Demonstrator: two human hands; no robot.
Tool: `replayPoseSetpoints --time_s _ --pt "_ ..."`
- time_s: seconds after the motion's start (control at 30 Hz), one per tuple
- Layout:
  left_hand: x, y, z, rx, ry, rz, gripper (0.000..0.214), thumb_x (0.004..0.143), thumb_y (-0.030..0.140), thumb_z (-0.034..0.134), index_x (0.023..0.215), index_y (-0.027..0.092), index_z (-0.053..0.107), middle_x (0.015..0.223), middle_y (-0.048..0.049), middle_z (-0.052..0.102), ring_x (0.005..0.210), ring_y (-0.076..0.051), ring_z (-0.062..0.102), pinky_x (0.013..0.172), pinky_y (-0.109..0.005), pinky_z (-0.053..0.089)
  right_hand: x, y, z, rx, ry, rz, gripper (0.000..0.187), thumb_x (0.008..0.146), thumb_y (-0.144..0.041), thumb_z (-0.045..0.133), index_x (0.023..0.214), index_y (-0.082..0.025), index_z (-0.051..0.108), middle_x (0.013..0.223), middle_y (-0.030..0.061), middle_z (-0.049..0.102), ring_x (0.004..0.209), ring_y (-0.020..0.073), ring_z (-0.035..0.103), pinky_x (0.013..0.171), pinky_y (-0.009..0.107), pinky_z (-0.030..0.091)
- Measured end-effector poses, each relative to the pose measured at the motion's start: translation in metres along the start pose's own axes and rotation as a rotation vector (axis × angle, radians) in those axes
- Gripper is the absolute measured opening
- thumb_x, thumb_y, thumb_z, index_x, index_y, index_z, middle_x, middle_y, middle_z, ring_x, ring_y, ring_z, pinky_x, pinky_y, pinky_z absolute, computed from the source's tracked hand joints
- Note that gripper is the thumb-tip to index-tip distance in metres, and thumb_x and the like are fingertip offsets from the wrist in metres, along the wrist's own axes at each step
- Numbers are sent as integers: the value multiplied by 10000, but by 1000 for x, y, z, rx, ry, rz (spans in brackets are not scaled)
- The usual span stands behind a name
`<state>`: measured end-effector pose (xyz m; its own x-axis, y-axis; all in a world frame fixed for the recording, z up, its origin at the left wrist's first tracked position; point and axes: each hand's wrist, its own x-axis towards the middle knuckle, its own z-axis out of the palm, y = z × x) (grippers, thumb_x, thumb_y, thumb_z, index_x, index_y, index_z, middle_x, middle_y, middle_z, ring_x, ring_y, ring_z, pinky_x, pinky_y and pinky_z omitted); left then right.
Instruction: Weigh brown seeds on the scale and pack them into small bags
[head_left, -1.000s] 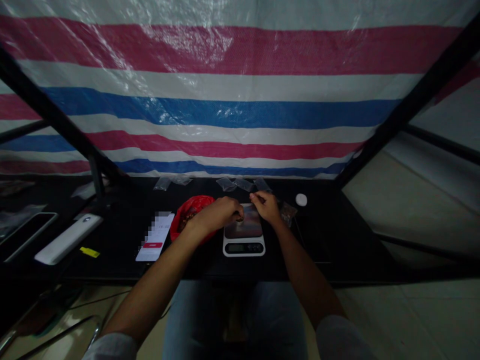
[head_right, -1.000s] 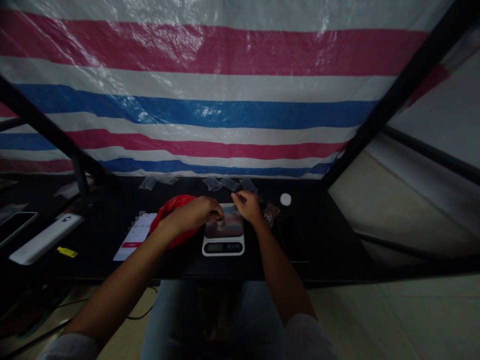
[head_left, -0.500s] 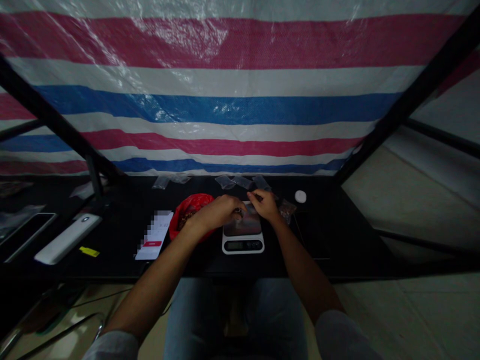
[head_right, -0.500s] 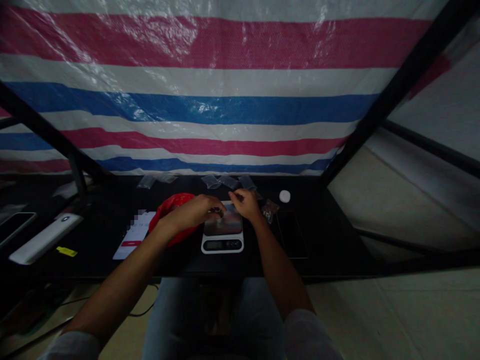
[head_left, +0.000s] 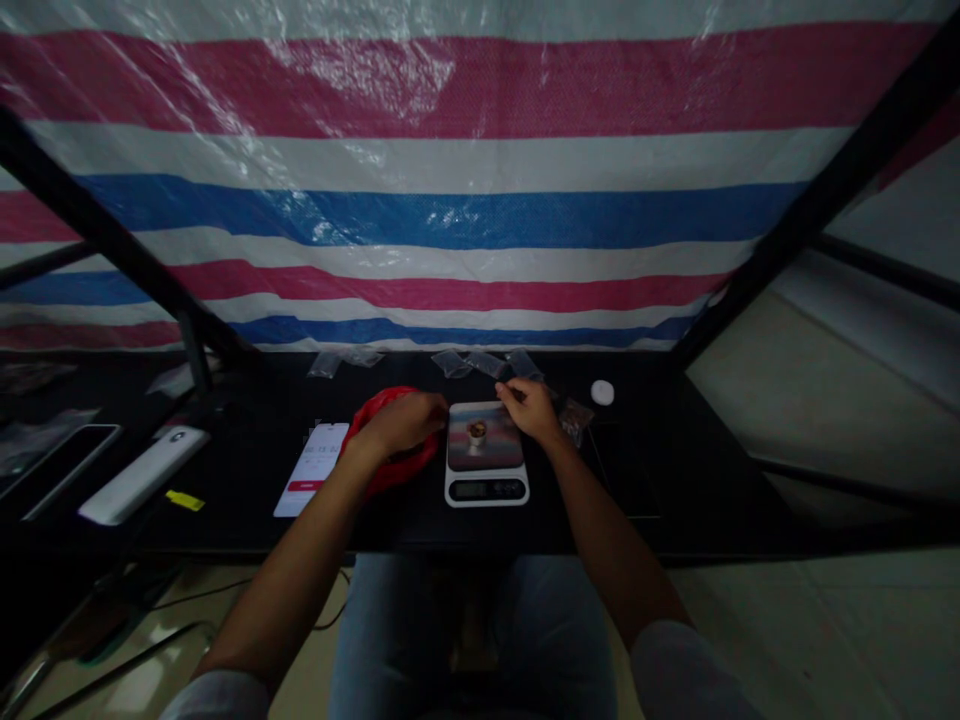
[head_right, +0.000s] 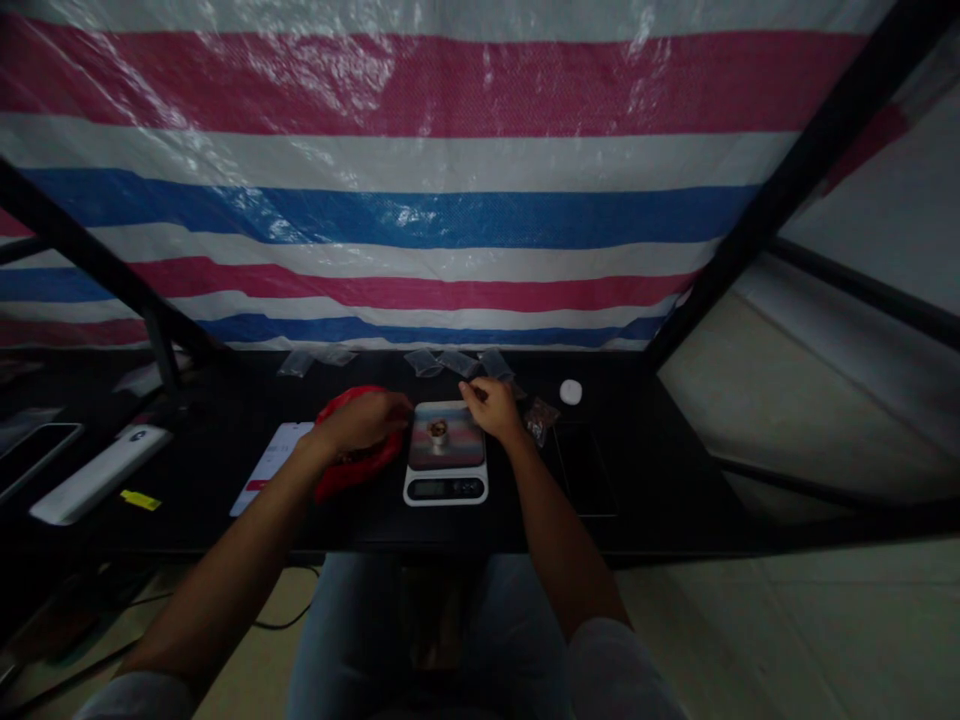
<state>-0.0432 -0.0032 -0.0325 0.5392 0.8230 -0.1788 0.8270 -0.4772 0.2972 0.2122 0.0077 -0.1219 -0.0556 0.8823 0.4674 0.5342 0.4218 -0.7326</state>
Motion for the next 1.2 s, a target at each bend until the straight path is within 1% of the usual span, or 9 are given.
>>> replayPoseSetpoints --time_s 0.13,0.33,0.53,0.63,0.73,0.87,1.0,1.1,1.2 --pt "-3 -8 12 32 -21 -17 276 899 229 573 1103 235 759 1099 -68 782 1017 -217 718 871 -265 510 0 -1 0 -6 -9 4 439 953 -464 528 606 -202 589 600 25 611 577 152 525 580 298 354" --pt "0 -1 20 78 -2 -15 258 897 276 576 1035 237 791 1111 -98 750 979 -258 713 812 -312 521 -1 -3 0 -6 -25 0 431 951 -449 528 603 -202 586 616 29 626 589 154 545 594 297 371" --pt "-5 2 14 72 107 -65 288 962 300 509 1054 197 762 1136 -105 725 986 -253 705 850 -324 519 -1 -1 0 -13 -22 5 436 959 -461 521 619 -199 597 623 34 639 590 155 545 578 291 373" --pt "-10 12 8 -51 200 27 275 980 306 510 1068 199 748 1141 -77 724 1007 -216 697 916 -295 506 -1 -2 1 -18 -32 3 439 961 -464 527 616 -202 595 610 30 630 591 156 542 575 290 369" --pt "-12 29 6 -155 218 155 265 981 292 521 1058 205 759 1135 -64 729 1011 -204 697 929 -285 504 -1 -3 0 -24 -39 -1 444 964 -471 526 617 -204 600 610 30 628 597 159 546 581 291 375" --pt "-16 40 5 -164 225 157 311 996 300 497 1159 204 744 1194 -70 732 1045 -226 703 940 -310 513 -1 -4 -1 -37 -31 0 461 966 -490 518 615 -204 604 612 30 624 597 161 539 583 294 377" --pt "-30 16 -5 -98 239 5 347 1000 254 446 1204 212 724 1251 -81 732 1126 -231 692 971 -302 510 -1 -3 -2 -40 -30 -3 451 963 -485 523 618 -206 600 602 24 615 602 161 537 584 294 369" --pt "-47 -18 -10 4 63 -208 349 967 212 460 1173 215 742 1218 -98 752 1065 -260 726 870 -307 542 -1 -3 -1 -32 -33 -3 455 958 -485 524 603 -207 583 598 21 604 588 155 531 583 296 364" --pt "-62 -46 -6 -39 -89 -288 360 853 258 651 1198 196 732 1171 -109 771 1025 -263 741 837 -272 550 -1 -3 0 -24 -34 -8 457 957 -475 524 591 -206 570 600 21 598 585 153 529 585 298 361"
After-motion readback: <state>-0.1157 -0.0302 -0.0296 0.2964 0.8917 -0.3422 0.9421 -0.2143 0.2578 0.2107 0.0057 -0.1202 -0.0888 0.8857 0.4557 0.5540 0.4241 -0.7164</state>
